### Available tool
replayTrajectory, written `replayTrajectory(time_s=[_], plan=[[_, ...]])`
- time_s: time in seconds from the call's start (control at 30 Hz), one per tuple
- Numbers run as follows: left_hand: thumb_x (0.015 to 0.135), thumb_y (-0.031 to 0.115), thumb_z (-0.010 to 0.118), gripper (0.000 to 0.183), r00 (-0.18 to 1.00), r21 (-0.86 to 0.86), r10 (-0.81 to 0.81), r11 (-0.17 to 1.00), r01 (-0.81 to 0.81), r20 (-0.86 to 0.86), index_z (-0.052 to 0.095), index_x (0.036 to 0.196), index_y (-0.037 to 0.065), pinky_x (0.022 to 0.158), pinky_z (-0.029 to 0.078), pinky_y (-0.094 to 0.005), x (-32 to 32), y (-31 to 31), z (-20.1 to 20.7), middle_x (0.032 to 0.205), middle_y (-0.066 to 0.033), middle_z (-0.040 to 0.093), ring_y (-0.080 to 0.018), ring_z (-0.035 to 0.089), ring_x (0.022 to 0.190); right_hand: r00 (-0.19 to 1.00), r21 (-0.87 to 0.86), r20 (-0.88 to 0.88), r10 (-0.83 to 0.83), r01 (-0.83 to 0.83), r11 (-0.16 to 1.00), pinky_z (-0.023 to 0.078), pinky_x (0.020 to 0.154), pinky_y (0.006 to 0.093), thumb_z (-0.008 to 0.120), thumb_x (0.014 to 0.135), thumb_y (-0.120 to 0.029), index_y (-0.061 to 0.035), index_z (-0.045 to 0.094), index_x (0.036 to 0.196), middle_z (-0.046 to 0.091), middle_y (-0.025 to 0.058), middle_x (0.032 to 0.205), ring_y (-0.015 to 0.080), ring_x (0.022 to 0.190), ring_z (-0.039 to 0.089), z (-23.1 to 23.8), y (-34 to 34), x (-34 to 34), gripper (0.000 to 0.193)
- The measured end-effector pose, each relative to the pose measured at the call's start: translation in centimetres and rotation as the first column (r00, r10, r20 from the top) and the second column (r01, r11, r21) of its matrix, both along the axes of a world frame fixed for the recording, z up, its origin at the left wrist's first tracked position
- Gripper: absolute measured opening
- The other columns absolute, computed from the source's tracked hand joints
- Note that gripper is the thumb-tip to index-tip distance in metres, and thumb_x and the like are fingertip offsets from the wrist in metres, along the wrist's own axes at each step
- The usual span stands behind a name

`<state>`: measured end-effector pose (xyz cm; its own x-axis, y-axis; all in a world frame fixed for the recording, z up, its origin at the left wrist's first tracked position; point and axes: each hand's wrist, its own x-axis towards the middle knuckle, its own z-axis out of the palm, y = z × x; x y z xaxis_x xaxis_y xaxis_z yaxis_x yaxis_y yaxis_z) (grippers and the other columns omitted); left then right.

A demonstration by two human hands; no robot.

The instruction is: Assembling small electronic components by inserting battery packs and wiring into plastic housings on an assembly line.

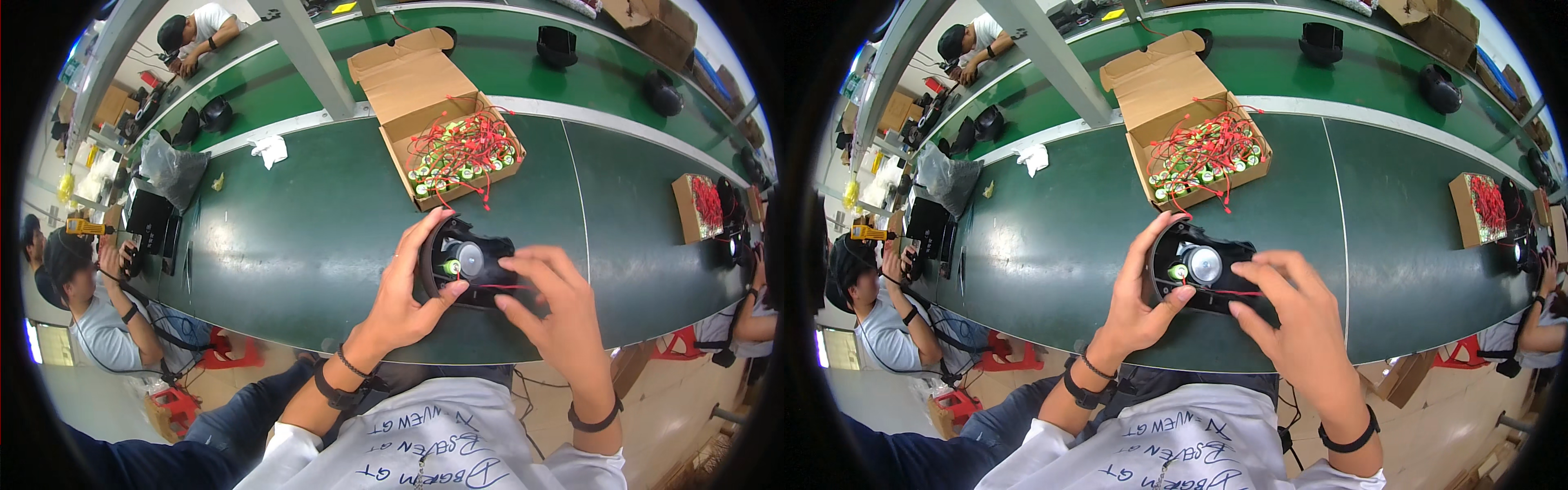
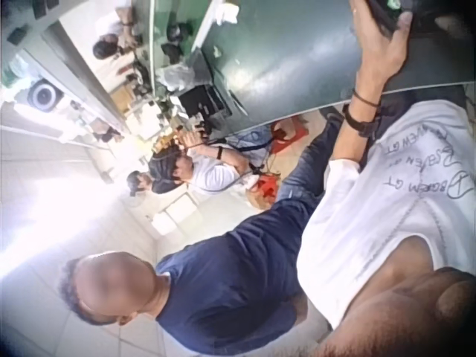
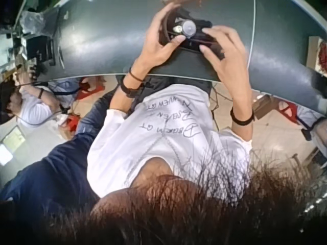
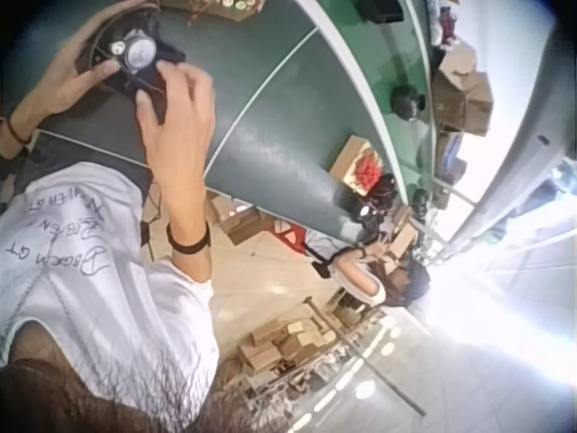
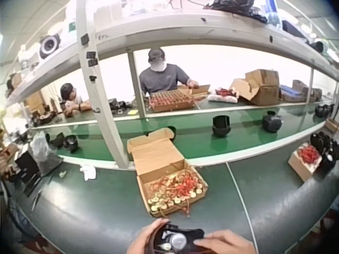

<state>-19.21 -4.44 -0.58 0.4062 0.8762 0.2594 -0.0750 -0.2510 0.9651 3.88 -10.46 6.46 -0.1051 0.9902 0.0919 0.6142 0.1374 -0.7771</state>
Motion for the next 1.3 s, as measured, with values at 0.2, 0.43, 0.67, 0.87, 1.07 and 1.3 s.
replayTrajectory(time_s=[0.2, 0.43, 0.67, 0.87, 1.07, 1.3], plan=[[0.091, 0.026, 0.087, 0.092, 0.940, 0.507, 0.243, 0.857, -0.093, -0.239, 0.035, 0.160, -0.006, 0.120, 0.042, -0.0456, -0.3, -0.2, 0.3, 0.158, -0.0275, 0.048, -0.0376, 0.051, 0.144, 0.996, 0.088, -0.077, -0.033, 0.040, 0.995, 0.056, 0.066, 0.0346, 0.081, 0.092, -0.007, -0.0050, 0.081, 0.106, 0.073, 0.0099, 0.092, 0.0260, 0.073, 0.071, -2.2, 0.0, -1.0, 0.014], [0.081, 0.019, 0.093, 0.092, 0.899, 0.659, 0.391, 0.732, -0.173, -0.199, 0.043, 0.155, -0.003, 0.115, 0.046, -0.0503, 0.1, -1.3, 0.8, 0.153, -0.0286, 0.052, -0.0449, 0.056, 0.137, 0.945, -0.033, -0.243, -0.220, 0.218, 0.975, 0.048, 0.058, 0.0252, 0.080, 0.094, -0.005, -0.0016, 0.076, 0.096, 0.072, 0.0056, 0.086, 0.0105, 0.062, 0.062, -3.4, -1.2, -2.9, 0.006], [0.085, 0.030, 0.093, 0.097, 0.870, 0.814, 0.473, 0.554, -0.175, -0.135, 0.036, 0.159, 0.002, 0.114, 0.048, -0.0577, 0.5, -2.2, 0.4, 0.152, -0.0312, 0.050, -0.0487, 0.056, 0.137, 0.630, -0.389, -0.678, -0.378, 0.129, 0.912, 0.048, 0.059, 0.0223, 0.075, 0.100, -0.005, 0.0062, 0.071, 0.098, 0.070, 0.0023, 0.084, 0.0045, 0.068, 0.061, -3.6, -1.3, -3.0, 0.012], [0.086, 0.029, 0.092, 0.088, 0.855, 0.747, 0.518, 0.583, -0.320, -0.038, 0.043, 0.154, 0.001, 0.112, 0.051, -0.0558, 1.1, -2.9, -0.2, 0.149, -0.0301, 0.053, -0.0486, 0.057, 0.135, 0.699, -0.167, -0.625, -0.348, 0.316, 0.934, 0.054, 0.065, 0.0239, 0.072, 0.102, -0.002, 0.0073, 0.070, 0.100, 0.072, 0.0066, 0.086, 0.0089, 0.072, 0.068, -4.7, -2.7, -5.4, 0.009], [0.090, 0.032, 0.089, 0.094, 0.805, 0.643, 0.593, 0.614, -0.457, 0.006, 0.035, 0.158, -0.004, 0.115, 0.048, -0.0532, 1.4, -3.9, -1.1, 0.153, -0.0333, 0.047, -0.0470, 0.054, 0.139, 0.338, -0.357, -0.863, -0.375, 0.117, 0.927, 0.055, 0.060, 0.0257, 0.064, 0.108, -0.009, 0.0050, 0.069, 0.098, 0.070, 0.0073, 0.081, 0.0114, 0.064, 0.065, -4.6, -2.6, -6.3, 0.018], [0.091, 0.033, 0.088, 0.099, 0.816, 0.567, 0.577, 0.663, -0.489, 0.028, 0.029, 0.161, -0.005, 0.120, 0.044, -0.0523, 1.3, -4.3, -1.3, 0.158, -0.0332, 0.042, -0.0457, 0.050, 0.144, 0.473, -0.282, -0.815, -0.335, 0.180, 0.942, 0.053, 0.059, 0.0260, 0.064, 0.109, -0.013, 0.0041, 0.067, 0.097, 0.068, 0.0061, 0.076, 0.0113, 0.063, 0.065, -4.3, -2.9, -7.5, 0.021]])
